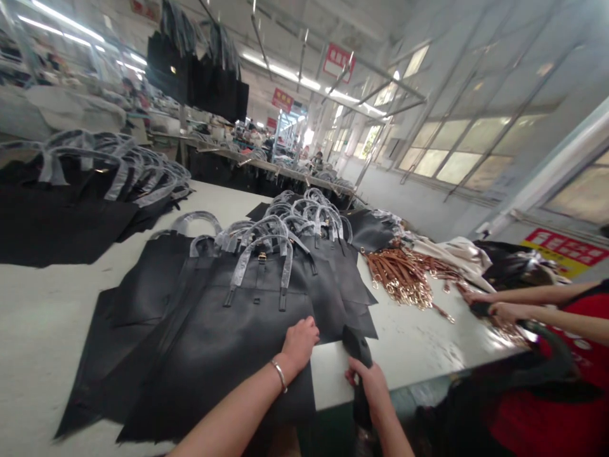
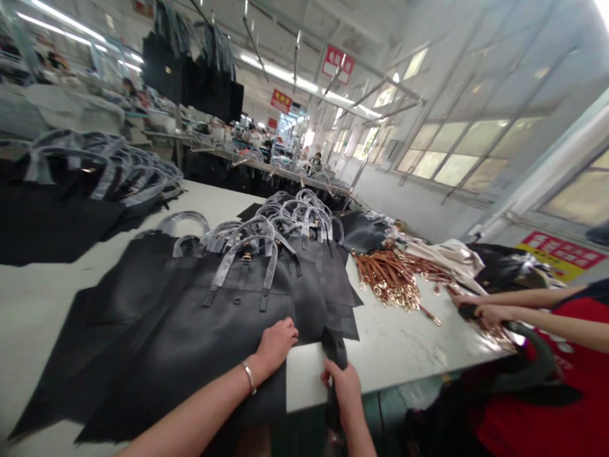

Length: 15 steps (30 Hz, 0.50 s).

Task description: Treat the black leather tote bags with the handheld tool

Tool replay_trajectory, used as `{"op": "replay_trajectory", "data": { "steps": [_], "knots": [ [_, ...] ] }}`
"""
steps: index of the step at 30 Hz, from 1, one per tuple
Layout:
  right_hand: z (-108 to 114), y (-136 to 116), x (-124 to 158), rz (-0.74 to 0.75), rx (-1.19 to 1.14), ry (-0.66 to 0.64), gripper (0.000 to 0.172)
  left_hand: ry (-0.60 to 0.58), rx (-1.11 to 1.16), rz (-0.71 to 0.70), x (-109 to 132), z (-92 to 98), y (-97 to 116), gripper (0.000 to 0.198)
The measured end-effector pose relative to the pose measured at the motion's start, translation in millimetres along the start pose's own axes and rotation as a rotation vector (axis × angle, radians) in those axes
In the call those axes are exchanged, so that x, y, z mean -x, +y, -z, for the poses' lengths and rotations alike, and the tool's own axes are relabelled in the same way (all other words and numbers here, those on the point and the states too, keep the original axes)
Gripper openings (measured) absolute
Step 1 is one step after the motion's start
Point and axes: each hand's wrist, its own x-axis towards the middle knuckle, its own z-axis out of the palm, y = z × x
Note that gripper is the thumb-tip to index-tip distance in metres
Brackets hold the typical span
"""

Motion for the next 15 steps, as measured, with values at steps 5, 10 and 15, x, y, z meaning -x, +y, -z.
{"op": "replay_trajectory", "data": {
  "steps": [5,10,15],
  "knots": [
    [0.5,4.9,-3.4,-0.005,-0.04,-0.008,0.037,-0.045,-0.055,-0.026,-10.2,5.0,-0.9,0.022],
    [3.9,10.2,-6.0,0.002,-0.079,-0.034,0.03,-0.126,-0.104,-0.192,-20.5,28.8,-15.0,0.022],
    [2.8,15.2,-9.5,-0.012,-0.117,-0.054,0.025,-0.296,-0.205,-0.522,-32.4,46.3,-20.6,0.016]
  ]
}}
